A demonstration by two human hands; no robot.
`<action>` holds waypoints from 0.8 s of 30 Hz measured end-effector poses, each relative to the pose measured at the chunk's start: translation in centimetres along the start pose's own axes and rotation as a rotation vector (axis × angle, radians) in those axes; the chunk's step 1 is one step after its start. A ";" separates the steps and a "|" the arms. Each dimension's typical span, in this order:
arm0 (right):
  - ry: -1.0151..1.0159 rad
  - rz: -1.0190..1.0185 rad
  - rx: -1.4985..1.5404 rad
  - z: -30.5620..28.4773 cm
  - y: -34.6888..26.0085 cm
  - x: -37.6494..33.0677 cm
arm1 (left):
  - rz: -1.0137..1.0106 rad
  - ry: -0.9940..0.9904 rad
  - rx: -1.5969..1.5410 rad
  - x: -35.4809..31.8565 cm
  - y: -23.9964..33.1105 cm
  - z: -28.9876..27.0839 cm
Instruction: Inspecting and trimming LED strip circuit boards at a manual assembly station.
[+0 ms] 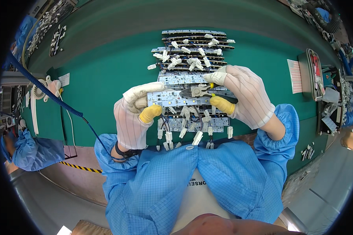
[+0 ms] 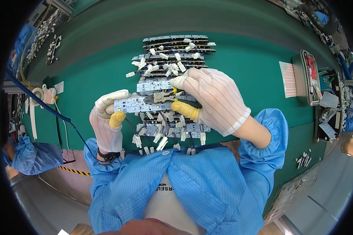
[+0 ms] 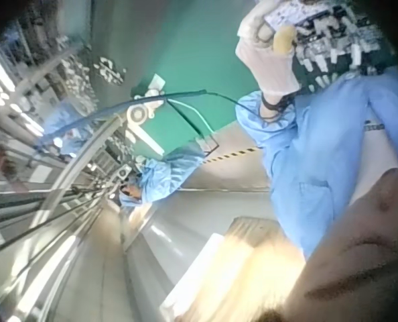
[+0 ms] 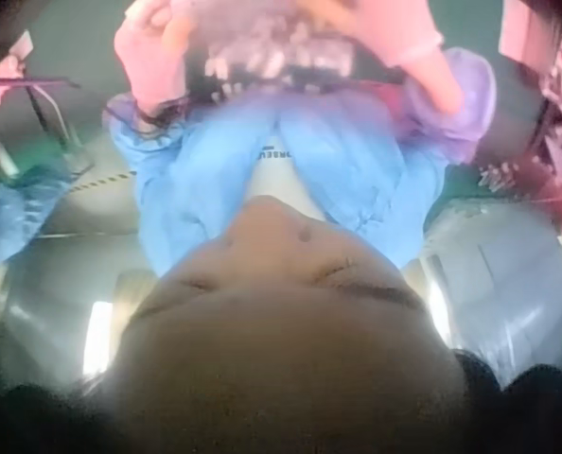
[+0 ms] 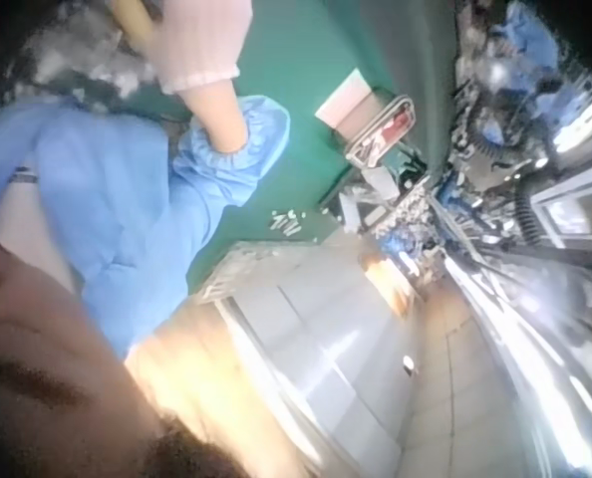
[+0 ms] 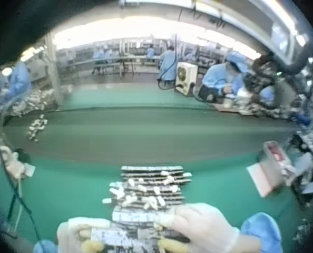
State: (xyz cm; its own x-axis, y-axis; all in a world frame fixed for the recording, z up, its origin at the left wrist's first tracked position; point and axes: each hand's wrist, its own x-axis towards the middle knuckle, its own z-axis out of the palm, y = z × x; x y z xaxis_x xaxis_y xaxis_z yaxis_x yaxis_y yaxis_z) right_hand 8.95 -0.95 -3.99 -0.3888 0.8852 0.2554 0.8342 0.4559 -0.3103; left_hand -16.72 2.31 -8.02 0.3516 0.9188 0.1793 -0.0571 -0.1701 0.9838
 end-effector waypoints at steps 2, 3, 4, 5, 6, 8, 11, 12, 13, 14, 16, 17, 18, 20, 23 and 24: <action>-0.031 0.026 0.030 0.0 0.0 -0.2 | 0.062 0.039 -0.021 0.2 0.0 0.4; -0.062 0.054 0.060 0.0 0.0 -0.2 | 0.061 0.039 -0.021 0.2 0.0 0.5; -0.062 0.054 0.060 0.0 0.0 -0.2 | 0.061 0.042 -0.023 0.2 0.1 0.5; -0.082 0.077 0.091 -0.1 0.1 0.0 | 0.061 0.046 -0.025 0.2 0.2 0.5; -0.103 0.100 0.122 -0.2 0.1 0.1 | 0.062 0.046 -0.025 0.2 0.2 0.4; -0.059 0.047 0.071 -0.2 0.0 0.1 | 0.065 0.020 0.015 0.3 0.2 0.1; -0.009 -0.009 0.034 0.2 0.1 0.0 | 0.053 0.014 -0.045 0.2 0.2 0.2; -0.004 -0.014 0.047 0.3 0.1 0.0 | 0.053 0.014 -0.045 0.2 0.2 0.1; -0.003 -0.014 0.047 0.4 0.2 0.0 | 0.048 0.002 -0.024 0.2 0.3 0.1; 0.008 -0.033 0.038 0.4 0.3 0.0 | 0.043 -0.010 -0.002 0.3 0.3 0.1; 0.019 -0.051 0.029 0.3 0.5 0.0 | 0.024 -0.018 -0.021 0.3 0.4 0.1; -0.032 -0.040 0.037 0.2 0.5 0.0 | 0.005 -0.025 -0.040 0.4 0.5 0.2; -0.083 -0.029 0.045 0.1 0.5 0.0 | 0.004 -0.026 -0.040 0.4 0.4 0.2; -0.087 0.005 0.077 0.1 0.5 0.0 | -0.024 -0.017 -0.019 0.7 0.4 0.3; 0.058 0.103 0.335 0.5 3.2 0.3 | 0.011 -0.022 0.098 1.5 0.2 -0.1; 0.151 0.203 0.118 0.3 5.0 0.1 | 0.012 -0.014 0.096 1.8 0.2 -0.2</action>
State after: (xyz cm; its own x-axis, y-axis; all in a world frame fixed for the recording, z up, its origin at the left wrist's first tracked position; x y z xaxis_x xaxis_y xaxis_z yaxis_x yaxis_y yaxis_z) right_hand 12.98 1.49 -5.77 -0.1486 0.9397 0.3081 0.8342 0.2864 -0.4713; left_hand -16.31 3.96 -7.49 0.3648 0.9114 0.1906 0.0285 -0.2156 0.9761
